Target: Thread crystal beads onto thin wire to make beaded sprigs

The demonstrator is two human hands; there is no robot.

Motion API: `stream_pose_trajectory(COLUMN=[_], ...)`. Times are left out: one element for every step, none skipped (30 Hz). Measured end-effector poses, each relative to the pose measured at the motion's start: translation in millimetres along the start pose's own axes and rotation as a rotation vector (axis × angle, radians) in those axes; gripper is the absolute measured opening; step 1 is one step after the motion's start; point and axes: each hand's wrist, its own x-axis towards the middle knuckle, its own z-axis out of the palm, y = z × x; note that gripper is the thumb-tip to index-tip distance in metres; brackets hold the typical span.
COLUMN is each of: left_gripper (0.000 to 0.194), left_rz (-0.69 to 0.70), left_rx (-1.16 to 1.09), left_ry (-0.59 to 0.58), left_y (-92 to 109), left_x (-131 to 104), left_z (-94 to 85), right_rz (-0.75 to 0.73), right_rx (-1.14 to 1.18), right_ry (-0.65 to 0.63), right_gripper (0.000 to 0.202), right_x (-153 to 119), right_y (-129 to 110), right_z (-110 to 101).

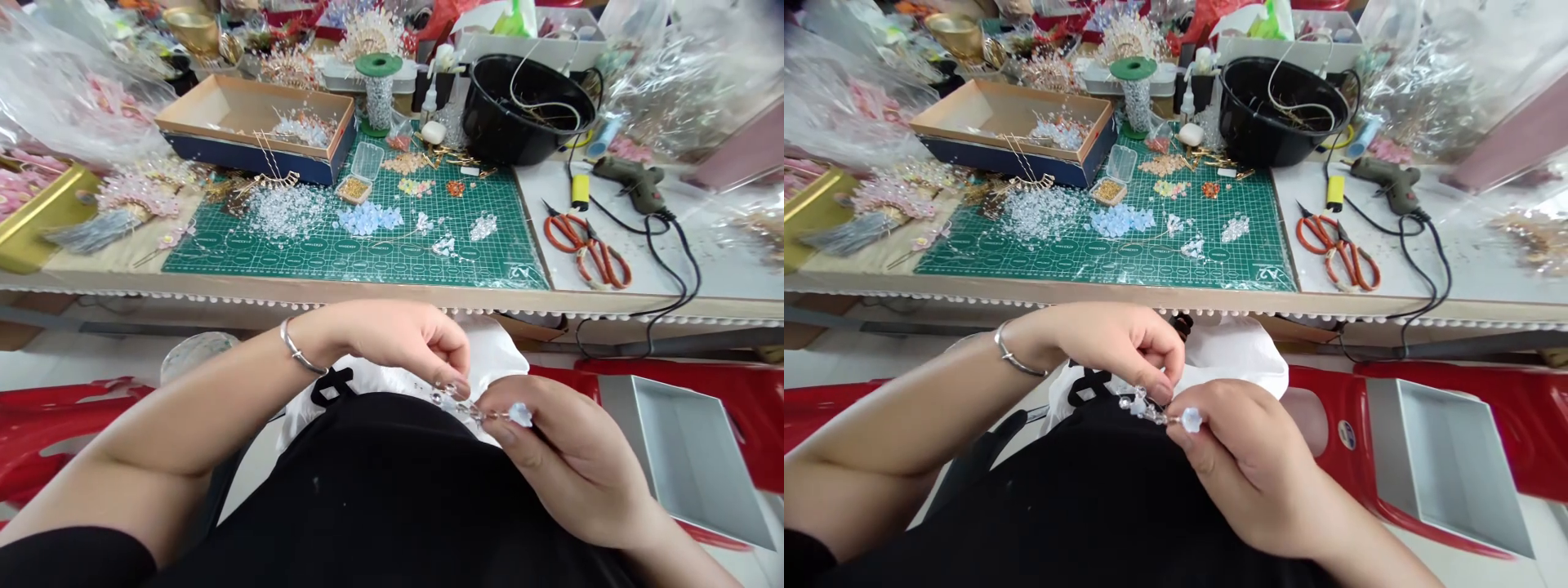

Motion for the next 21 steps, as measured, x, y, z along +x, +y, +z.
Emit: stream_pose_trajectory(left_gripper=[0.012, 0.011, 0.008, 0.006, 0.004, 0.002, 0.001, 0.001, 0.002, 0.004, 0.005, 0.007, 0.009, 0.012, 0.015, 0.019, 0.021, 0.024, 0.026, 0.029, 0.030], left_rz=[-0.015, -0.030, -0.043, -0.055, -0.066, -0.075, -0.079, -0.079, -0.075, -0.071, -0.070, -0.067, -0.062, -0.054, -0.041, -0.026, -0.014, -0.012, -0.019, -0.032, -0.052], left_rx=[-0.102, -0.196, -0.286, -0.375, -0.458, -0.537, -0.603, -0.654, -0.693, -0.723, -0.746, -0.753, -0.739, -0.707, -0.660, -0.604, -0.544, -0.480, -0.415, -0.341, -0.250], left_ry=[-0.036, -0.059, -0.076, -0.090, -0.105, -0.119, -0.119, -0.103, -0.073, -0.041, -0.016, 0.005, 0.018, 0.023, 0.030, 0.041, 0.058, 0.074, 0.092, 0.113, 0.142], left_y=[-8.7, -17.0, -24.2, -30.1, -34.5, -37.3, -38.7, -39.1, -38.9, -38.5, -38.1, -37.9, -37.9, -38.1, -38.3, -38.2, -37.5, -36.1, -33.7, -30.2, -25.6], left_x=[2.7, 5.2, 7.3, 8.9, 10.0, 10.5, 10.5, 10.0, 9.2, 8.0, 6.5, 4.9, 3.2, 1.4, -0.4, -2.1, -3.8, -5.5, -7.3, -9.5, -12.2], left_z=[1.8, 4.6, 8.5, 13.3, 18.6, 24.3, 30.0, 35.3, 40.1, 44.1, 47.3, 49.8, 51.7, 53.0, 54.0, 54.9, 55.7, 56.5, 57.5, 58.6, 59.8], right_rz=[0.013, 0.021, 0.026, 0.028, 0.031, 0.030, 0.033, 0.036, 0.044, 0.052, 0.060, 0.069, 0.074, 0.078, 0.081, 0.083, 0.089, 0.094, 0.100, 0.105, 0.103], right_rx=[-0.028, -0.053, -0.075, -0.091, -0.099, -0.101, -0.102, -0.109, -0.128, -0.159, -0.199, -0.246, -0.292, -0.335, -0.375, -0.417, -0.459, -0.501, -0.540, -0.578, -0.615], right_ry=[0.033, 0.068, 0.101, 0.127, 0.144, 0.156, 0.163, 0.169, 0.179, 0.198, 0.222, 0.249, 0.275, 0.302, 0.331, 0.361, 0.388, 0.414, 0.435, 0.448, 0.452], right_gripper=[0.012, 0.012, 0.012, 0.013, 0.014, 0.014, 0.015, 0.015, 0.014, 0.014, 0.013, 0.012, 0.010, 0.009, 0.007, 0.007, 0.009, 0.010, 0.012, 0.013, 0.014], right_x=[0.1, 0.6, 1.5, 2.8, 4.2, 5.6, 6.8, 7.7, 8.3, 8.5, 8.5, 8.3, 8.1, 8.2, 8.6, 9.4, 10.5, 11.9, 13.4, 14.8, 15.9], right_y=[0.9, 1.6, 2.1, 2.4, 2.5, 2.5, 2.6, 2.7, 3.0, 3.6, 4.5, 5.7, 7.2, 8.9, 10.8, 12.9, 15.2, 17.6, 20.0, 22.5, 24.8], right_z=[1.0, 2.3, 3.7, 5.0, 6.2, 7.1, 7.7, 8.1, 8.3, 8.5, 8.7, 9.1, 9.8, 10.6, 11.6, 12.8, 13.9, 14.9, 15.6, 16.1, 16.2])
